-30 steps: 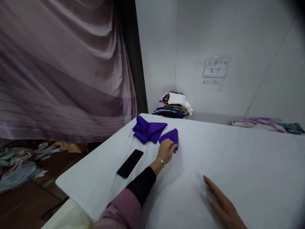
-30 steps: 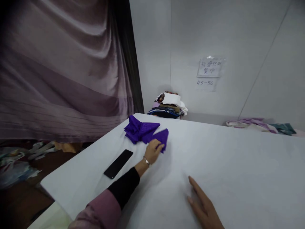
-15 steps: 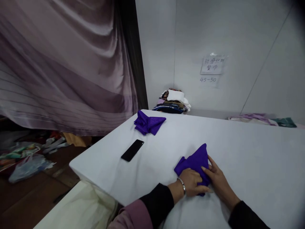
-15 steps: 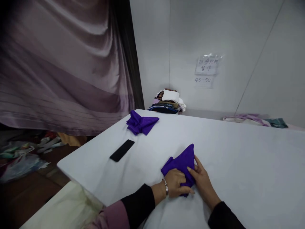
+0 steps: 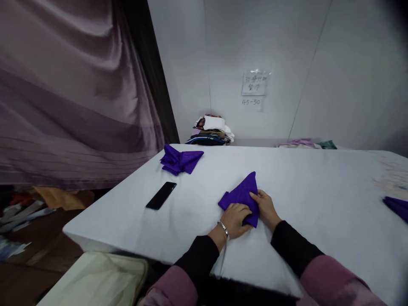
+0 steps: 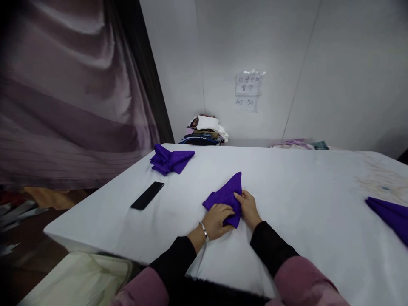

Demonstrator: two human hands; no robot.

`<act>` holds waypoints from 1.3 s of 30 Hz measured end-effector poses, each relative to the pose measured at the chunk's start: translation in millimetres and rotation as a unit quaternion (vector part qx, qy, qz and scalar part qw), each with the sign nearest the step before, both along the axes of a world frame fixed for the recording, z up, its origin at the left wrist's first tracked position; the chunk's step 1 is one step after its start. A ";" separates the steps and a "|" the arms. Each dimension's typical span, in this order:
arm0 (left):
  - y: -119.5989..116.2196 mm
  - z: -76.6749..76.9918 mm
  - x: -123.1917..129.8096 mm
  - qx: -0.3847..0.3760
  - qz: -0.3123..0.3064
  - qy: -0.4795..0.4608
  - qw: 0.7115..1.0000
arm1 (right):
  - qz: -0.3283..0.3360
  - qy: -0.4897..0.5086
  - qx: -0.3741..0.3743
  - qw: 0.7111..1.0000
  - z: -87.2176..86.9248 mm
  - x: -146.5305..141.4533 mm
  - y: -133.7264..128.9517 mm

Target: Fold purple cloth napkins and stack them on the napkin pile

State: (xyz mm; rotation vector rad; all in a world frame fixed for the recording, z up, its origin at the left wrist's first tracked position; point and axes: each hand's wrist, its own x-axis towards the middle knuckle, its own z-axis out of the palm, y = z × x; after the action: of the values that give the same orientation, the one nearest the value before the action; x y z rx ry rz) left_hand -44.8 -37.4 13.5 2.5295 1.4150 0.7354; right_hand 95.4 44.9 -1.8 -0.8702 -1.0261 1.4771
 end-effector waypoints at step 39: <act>3.0 -7.3 -3.4 -0.009 0.174 -0.185 0.967 | -0.043 -0.125 0.142 0.981 -0.6 13.0 -19.2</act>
State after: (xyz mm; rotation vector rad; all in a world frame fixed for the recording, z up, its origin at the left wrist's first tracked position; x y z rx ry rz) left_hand -48.3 -34.4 6.2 2.0024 1.7239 1.1711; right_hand 108.4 25.7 -2.4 -0.8954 -1.3301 1.1322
